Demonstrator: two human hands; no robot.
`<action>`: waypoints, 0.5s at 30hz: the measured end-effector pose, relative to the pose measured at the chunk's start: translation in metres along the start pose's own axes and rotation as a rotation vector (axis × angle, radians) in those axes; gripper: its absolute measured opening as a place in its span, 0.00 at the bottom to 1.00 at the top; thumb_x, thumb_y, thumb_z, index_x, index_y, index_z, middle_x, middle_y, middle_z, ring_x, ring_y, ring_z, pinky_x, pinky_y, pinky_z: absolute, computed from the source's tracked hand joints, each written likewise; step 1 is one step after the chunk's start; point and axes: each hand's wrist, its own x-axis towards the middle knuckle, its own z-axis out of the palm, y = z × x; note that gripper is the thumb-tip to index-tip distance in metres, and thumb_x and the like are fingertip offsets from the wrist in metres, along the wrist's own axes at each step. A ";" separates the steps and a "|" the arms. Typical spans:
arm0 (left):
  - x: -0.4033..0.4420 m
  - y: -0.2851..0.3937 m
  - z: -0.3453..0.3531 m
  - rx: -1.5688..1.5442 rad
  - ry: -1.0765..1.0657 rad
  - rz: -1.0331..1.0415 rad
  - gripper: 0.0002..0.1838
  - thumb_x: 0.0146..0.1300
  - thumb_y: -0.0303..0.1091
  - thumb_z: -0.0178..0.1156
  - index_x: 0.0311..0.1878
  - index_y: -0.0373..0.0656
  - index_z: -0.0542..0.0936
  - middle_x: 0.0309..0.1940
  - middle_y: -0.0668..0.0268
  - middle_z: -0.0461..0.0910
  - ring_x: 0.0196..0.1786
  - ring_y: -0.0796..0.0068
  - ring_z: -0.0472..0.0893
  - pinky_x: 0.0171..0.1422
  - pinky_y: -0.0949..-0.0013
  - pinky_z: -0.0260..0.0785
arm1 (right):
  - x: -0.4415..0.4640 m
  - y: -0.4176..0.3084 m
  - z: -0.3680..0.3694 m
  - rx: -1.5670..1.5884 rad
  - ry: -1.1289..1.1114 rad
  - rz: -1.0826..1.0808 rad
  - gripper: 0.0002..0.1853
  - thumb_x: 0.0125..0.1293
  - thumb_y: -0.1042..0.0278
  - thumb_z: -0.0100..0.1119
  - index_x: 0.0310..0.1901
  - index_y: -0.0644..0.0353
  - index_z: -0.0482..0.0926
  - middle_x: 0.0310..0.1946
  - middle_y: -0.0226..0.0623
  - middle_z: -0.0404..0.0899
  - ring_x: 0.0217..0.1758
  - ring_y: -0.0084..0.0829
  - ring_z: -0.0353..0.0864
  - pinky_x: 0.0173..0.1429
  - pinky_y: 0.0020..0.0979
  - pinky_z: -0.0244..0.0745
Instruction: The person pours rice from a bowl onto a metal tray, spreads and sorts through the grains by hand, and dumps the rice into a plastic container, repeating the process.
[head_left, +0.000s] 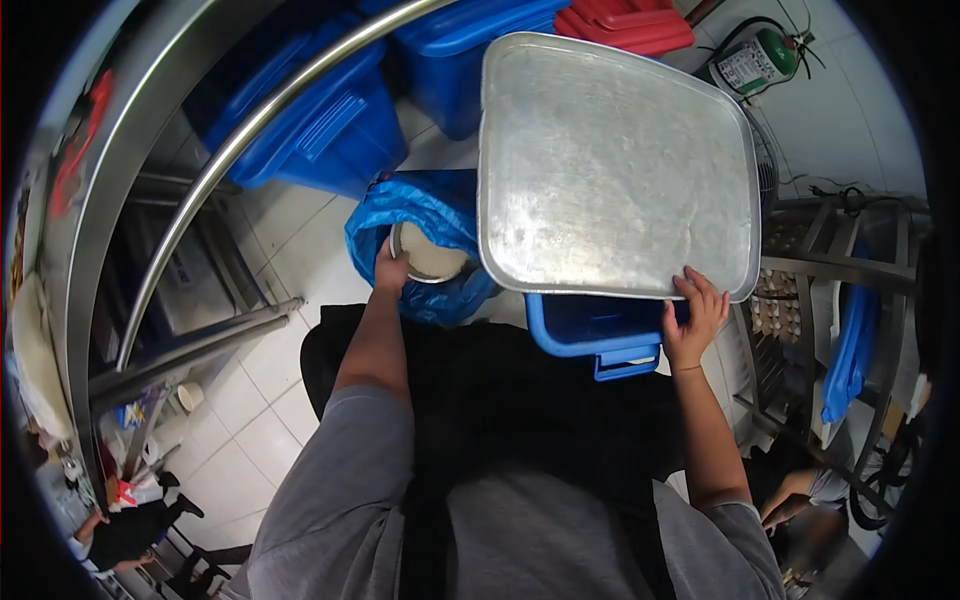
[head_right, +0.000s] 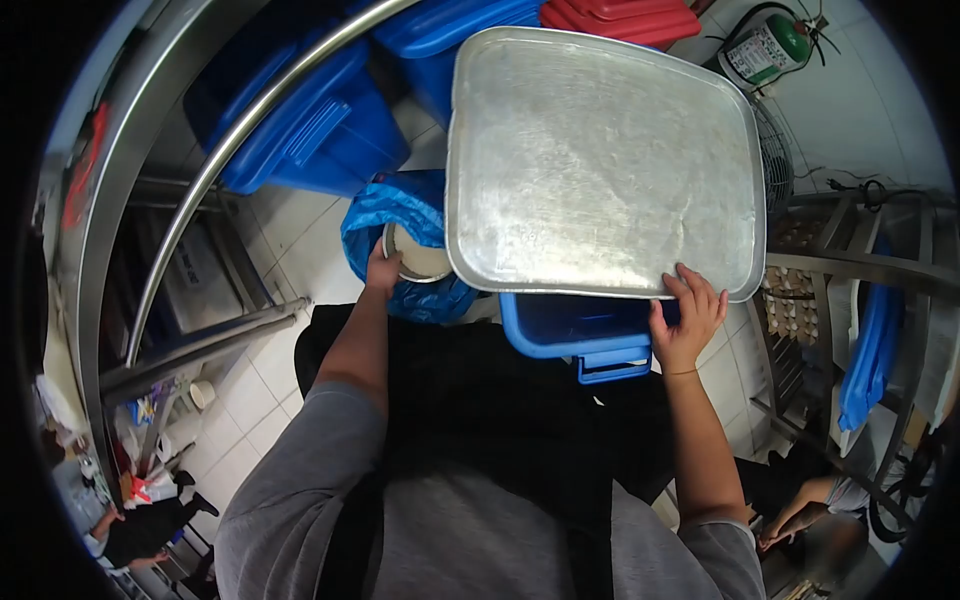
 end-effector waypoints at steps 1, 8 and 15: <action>0.000 -0.002 -0.003 -0.029 -0.017 -0.005 0.31 0.63 0.23 0.54 0.70 0.52 0.66 0.56 0.62 0.77 0.49 0.65 0.82 0.41 0.63 0.81 | -0.001 0.001 0.001 0.000 0.012 0.003 0.19 0.57 0.48 0.61 0.47 0.48 0.82 0.56 0.27 0.78 0.63 0.35 0.72 0.75 0.51 0.42; -0.039 0.017 -0.015 -0.084 0.020 -0.036 0.30 0.62 0.22 0.52 0.69 0.52 0.68 0.53 0.61 0.78 0.46 0.62 0.83 0.36 0.62 0.81 | -0.003 0.004 0.006 -0.019 0.047 -0.007 0.18 0.57 0.50 0.63 0.47 0.46 0.81 0.56 0.26 0.77 0.63 0.33 0.71 0.76 0.50 0.42; -0.059 0.020 -0.034 -0.038 -0.016 -0.075 0.30 0.63 0.23 0.54 0.69 0.56 0.67 0.52 0.62 0.79 0.43 0.65 0.83 0.31 0.65 0.80 | -0.004 0.001 0.006 -0.009 0.068 -0.004 0.16 0.57 0.53 0.64 0.48 0.45 0.80 0.56 0.24 0.77 0.63 0.32 0.71 0.76 0.50 0.43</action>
